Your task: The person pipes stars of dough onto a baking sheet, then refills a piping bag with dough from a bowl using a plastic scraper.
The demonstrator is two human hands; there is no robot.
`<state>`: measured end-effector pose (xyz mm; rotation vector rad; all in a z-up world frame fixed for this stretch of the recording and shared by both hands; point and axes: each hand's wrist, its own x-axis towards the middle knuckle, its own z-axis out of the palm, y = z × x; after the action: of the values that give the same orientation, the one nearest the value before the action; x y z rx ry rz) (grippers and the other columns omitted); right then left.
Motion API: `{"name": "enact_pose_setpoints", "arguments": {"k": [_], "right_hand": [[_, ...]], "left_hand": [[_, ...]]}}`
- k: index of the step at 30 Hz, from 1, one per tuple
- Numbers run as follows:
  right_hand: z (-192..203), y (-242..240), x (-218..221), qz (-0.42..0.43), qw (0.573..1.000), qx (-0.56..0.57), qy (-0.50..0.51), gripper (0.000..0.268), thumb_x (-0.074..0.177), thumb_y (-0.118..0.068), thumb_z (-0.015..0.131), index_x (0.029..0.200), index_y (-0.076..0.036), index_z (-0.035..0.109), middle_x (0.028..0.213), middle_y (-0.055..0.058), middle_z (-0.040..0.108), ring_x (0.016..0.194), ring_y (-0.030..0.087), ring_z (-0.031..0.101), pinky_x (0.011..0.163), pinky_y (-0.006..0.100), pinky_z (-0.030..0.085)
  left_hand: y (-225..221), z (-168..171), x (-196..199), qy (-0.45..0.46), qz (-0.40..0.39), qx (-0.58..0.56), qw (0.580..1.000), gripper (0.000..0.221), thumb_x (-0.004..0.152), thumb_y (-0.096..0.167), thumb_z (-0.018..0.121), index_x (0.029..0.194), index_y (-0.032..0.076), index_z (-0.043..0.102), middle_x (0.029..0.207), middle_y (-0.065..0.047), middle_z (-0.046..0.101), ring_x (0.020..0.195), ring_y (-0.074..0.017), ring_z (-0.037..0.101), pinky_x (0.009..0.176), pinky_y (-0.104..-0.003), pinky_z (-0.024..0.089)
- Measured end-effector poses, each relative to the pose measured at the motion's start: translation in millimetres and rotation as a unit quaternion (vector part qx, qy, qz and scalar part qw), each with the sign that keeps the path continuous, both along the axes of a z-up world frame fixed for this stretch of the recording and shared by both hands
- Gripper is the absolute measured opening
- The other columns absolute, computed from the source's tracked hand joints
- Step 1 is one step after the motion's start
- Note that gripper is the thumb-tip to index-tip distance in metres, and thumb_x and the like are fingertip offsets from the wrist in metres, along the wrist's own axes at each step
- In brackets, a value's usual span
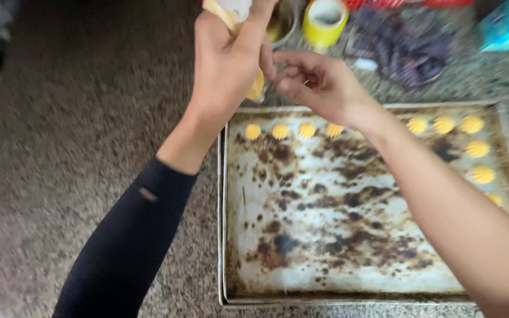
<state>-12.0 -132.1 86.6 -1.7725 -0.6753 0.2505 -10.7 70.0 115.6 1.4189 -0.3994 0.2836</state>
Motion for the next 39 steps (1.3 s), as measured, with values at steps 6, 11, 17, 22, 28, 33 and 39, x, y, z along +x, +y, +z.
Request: {"name": "enact_pose_setpoints", "arguments": {"k": [6, 11, 17, 22, 28, 33, 39], "right_hand": [[97, 4, -49, -0.042, 0.986, 0.163, -0.017, 0.07, 0.108, -0.056, 0.039, 0.151, -0.001, 0.044, 0.128, 0.006, 0.061, 0.12, 0.014, 0.056, 0.107, 0.031, 0.045], [153, -15, -74, -0.212, 0.919, 0.276, 0.186, 0.055, 0.107, -0.05, 0.033, 0.119, -0.002, 0.058, 0.109, 0.019, 0.077, 0.102, 0.03, 0.071, 0.097, 0.045, 0.056], [194, -78, -105, -0.234, 0.938, 0.25, 0.047, 0.048, 0.113, -0.049, 0.035, 0.109, -0.005, 0.055, 0.1, 0.022, 0.075, 0.102, 0.033, 0.075, 0.102, 0.045, 0.059], [188, -91, -139, -0.243, 0.96, 0.134, 0.026, 0.047, 0.106, -0.052, 0.038, 0.12, -0.012, 0.059, 0.102, 0.015, 0.076, 0.07, 0.023, 0.063, 0.062, 0.039, 0.051], [180, -153, -112, -0.322, 0.923, 0.206, 0.046, 0.055, 0.107, -0.051, 0.041, 0.078, -0.006, 0.054, 0.073, 0.015, 0.073, 0.05, 0.02, 0.063, 0.043, 0.035, 0.049], [152, -234, -58, -0.377, 0.896, 0.233, 0.028, 0.056, 0.107, -0.047, 0.046, 0.065, -0.009, 0.049, 0.056, 0.009, 0.055, 0.044, 0.021, 0.058, 0.041, 0.037, 0.049], [133, -307, -38, -0.462, 0.861, 0.213, -0.003, 0.059, 0.105, -0.049, 0.045, 0.062, -0.01, 0.053, 0.05, 0.003, 0.048, 0.039, 0.017, 0.049, 0.037, 0.036, 0.042]], "left_hand": [[-38, 78, -28, -0.219, 0.021, 0.355, 0.908, 0.011, 0.091, 0.012, 0.069, 0.099, 0.005, 0.065, 0.083, -0.02, 0.071, 0.078, -0.0295, 0.075, 0.07, -0.041, 0.057], [-64, 75, -71, -0.138, -0.171, 0.216, 0.951, 0.052, 0.096, 0.009, 0.061, 0.143, 0.0, 0.04, 0.103, -0.018, 0.071, 0.093, -0.0283, 0.07, 0.083, -0.039, 0.055], [-119, 56, -105, -0.063, -0.247, 0.013, 0.967, 0.023, 0.102, 0.013, 0.063, 0.121, 0.002, 0.065, 0.103, -0.007, 0.07, 0.096, -0.0128, 0.066, 0.083, -0.031, 0.054], [-162, 73, -107, -0.018, -0.301, -0.117, 0.946, 0.032, 0.112, 0.024, 0.045, 0.095, 0.002, 0.06, 0.08, -0.007, 0.062, 0.079, -0.0149, 0.063, 0.075, -0.03, 0.053], [-249, 103, -126, -0.013, -0.101, 0.061, 0.993, 0.034, 0.098, 0.024, 0.042, 0.083, 0.0, 0.06, 0.065, -0.01, 0.062, 0.056, -0.0197, 0.065, 0.054, -0.036, 0.053], [-324, 104, -155, -0.021, 0.02, 0.15, 0.988, 0.04, 0.097, 0.024, 0.039, 0.078, -0.001, 0.064, 0.065, -0.018, 0.07, 0.067, -0.034, 0.071, 0.068, -0.044, 0.054], [-400, 81, -185, 0.001, 0.05, 0.182, 0.982, 0.043, 0.095, 0.024, 0.039, 0.077, 0.0, 0.069, 0.08, -0.021, 0.075, 0.081, -0.0391, 0.072, 0.081, -0.046, 0.054]]}}
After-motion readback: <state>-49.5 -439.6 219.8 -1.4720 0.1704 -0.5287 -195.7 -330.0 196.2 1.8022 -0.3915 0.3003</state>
